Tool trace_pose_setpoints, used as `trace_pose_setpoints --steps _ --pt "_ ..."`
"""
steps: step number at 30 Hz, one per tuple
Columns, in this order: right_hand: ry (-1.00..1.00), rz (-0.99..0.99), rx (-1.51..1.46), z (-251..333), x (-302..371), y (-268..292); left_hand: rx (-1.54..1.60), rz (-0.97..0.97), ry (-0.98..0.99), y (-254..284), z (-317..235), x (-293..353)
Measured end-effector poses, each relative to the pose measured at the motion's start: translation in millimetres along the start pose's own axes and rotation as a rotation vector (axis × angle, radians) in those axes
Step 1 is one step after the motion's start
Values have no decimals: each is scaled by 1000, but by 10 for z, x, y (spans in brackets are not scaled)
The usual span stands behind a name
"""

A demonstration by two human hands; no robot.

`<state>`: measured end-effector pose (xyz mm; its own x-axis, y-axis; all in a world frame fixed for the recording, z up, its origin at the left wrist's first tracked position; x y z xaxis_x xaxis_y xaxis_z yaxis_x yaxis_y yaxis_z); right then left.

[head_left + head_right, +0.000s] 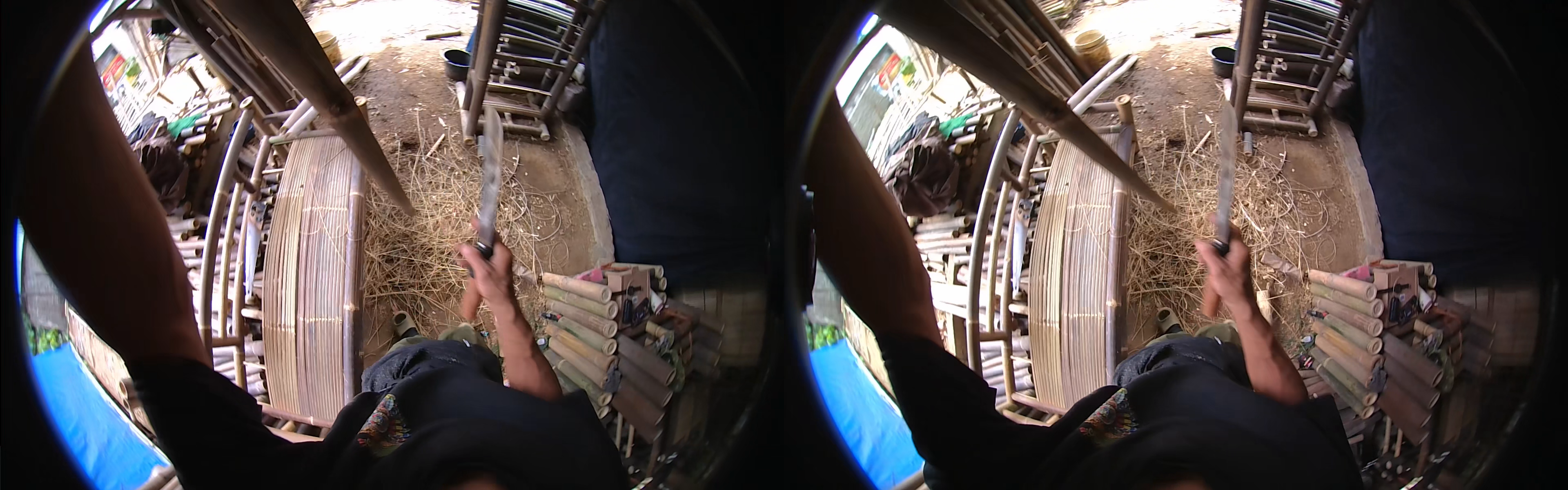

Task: The person uses a large knife to split bamboo poles into thin strips. They repeatedly strike the bamboo against a wooden frame to separate the layers, then place the finished strips on a nearby rack.

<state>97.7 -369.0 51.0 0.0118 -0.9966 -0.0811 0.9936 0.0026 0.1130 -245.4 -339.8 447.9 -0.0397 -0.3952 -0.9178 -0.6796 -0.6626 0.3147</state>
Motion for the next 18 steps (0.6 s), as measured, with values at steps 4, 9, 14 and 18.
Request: trace_pose_setpoints --steps 4,9,14,18 --pt "-452 -169 -79 -577 806 939 152 -99 -114 -471 -284 -383" --pt "-648 -358 -27 -1129 1798 1709 126 -65 -224 -1805 -186 -33" --pt "-698 -388 -79 -1175 2075 1849 475 221 413 -2542 432 761" --pt "-335 -198 -35 -885 1696 1867 627 266 309 -2541 -146 703"
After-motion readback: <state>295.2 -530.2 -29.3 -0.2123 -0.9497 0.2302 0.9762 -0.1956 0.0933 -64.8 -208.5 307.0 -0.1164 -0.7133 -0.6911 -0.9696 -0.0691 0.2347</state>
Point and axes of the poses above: each hand's wrist, its own x-axis away from the middle knuckle, its own y-axis out of the back of the hand, z = x × y, the point moved 8 cm from there along -x, towards the middle knuckle, and after that the axes turned 2 degrees about x, right-handed, at the moved point
